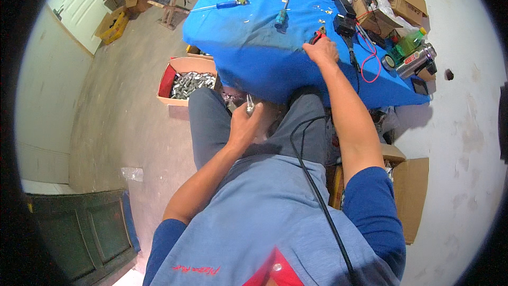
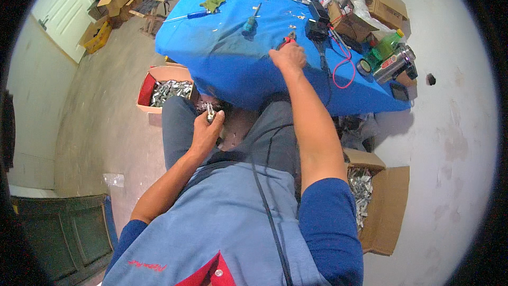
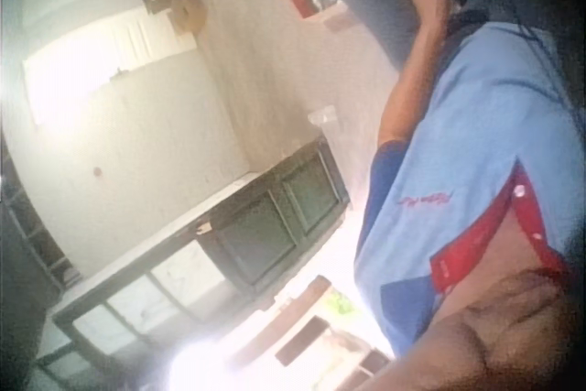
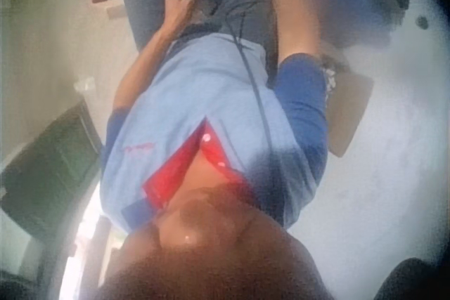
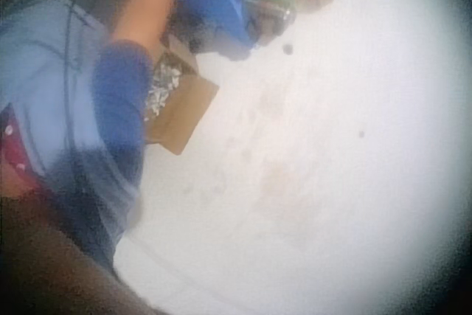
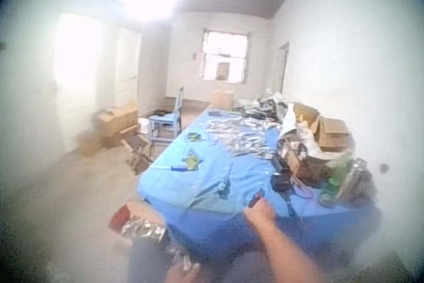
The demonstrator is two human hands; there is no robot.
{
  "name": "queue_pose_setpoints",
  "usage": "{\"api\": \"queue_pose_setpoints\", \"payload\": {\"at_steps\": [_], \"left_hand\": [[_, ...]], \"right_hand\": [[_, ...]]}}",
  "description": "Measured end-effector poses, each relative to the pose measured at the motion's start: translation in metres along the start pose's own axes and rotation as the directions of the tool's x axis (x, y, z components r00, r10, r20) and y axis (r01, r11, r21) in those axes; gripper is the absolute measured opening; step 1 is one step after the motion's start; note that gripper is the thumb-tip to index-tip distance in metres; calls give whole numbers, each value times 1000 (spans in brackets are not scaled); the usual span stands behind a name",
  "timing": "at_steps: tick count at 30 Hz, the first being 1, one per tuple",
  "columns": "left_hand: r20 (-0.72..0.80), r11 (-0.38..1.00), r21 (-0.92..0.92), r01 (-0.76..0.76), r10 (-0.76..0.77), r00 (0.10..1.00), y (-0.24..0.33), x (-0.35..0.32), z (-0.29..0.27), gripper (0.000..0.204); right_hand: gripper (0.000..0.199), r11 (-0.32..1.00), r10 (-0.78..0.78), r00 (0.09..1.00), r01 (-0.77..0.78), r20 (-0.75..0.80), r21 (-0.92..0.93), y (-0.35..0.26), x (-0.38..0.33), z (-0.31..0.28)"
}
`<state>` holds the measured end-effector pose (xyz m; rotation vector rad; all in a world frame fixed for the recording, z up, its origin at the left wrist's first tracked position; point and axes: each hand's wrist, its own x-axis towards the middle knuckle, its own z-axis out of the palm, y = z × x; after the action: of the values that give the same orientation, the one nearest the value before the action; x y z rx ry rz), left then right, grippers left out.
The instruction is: The person uses a screwdriver and pliers to assemble a metal component by hand, inserting screws into the piece and tightening them, then uses a soldering iron on the assembly.
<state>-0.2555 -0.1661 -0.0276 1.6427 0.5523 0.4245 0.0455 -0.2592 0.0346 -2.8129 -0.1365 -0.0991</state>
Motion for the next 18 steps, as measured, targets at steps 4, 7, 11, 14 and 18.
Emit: {"api": "queue_pose_setpoints", "payload": {"at_steps": [4, 7, 11, 14, 18], "left_hand": [[-6, 1000, -11, 3, -3, 1000, 5, -2, -1, 34], [-29, 998, -58, -33, 32, 999, -1, -3, 2, 36], [-3, 998, -44, -38, 37, 999, -3, -8, -4, 36], [67, 999, -36, 21, -19, 998, -3, -11, -10, 33], [95, 999, 33, -3, -1, 996, -5, -12, -13, 36]], "right_hand": [[51, 842, -65, 931, -143, 360, 520, 37, 22, -13], [40, 459, -122, 853, -405, 507, 791, 71, 16, -27], [72, -138, -667, 610, -666, 428, 733, 110, -67, -50], [86, -318, -679, 689, -586, 253, 745, 104, -162, -71], [86, -245, -757, 608, -604, 239, 758, 97, -232, -76]]}}
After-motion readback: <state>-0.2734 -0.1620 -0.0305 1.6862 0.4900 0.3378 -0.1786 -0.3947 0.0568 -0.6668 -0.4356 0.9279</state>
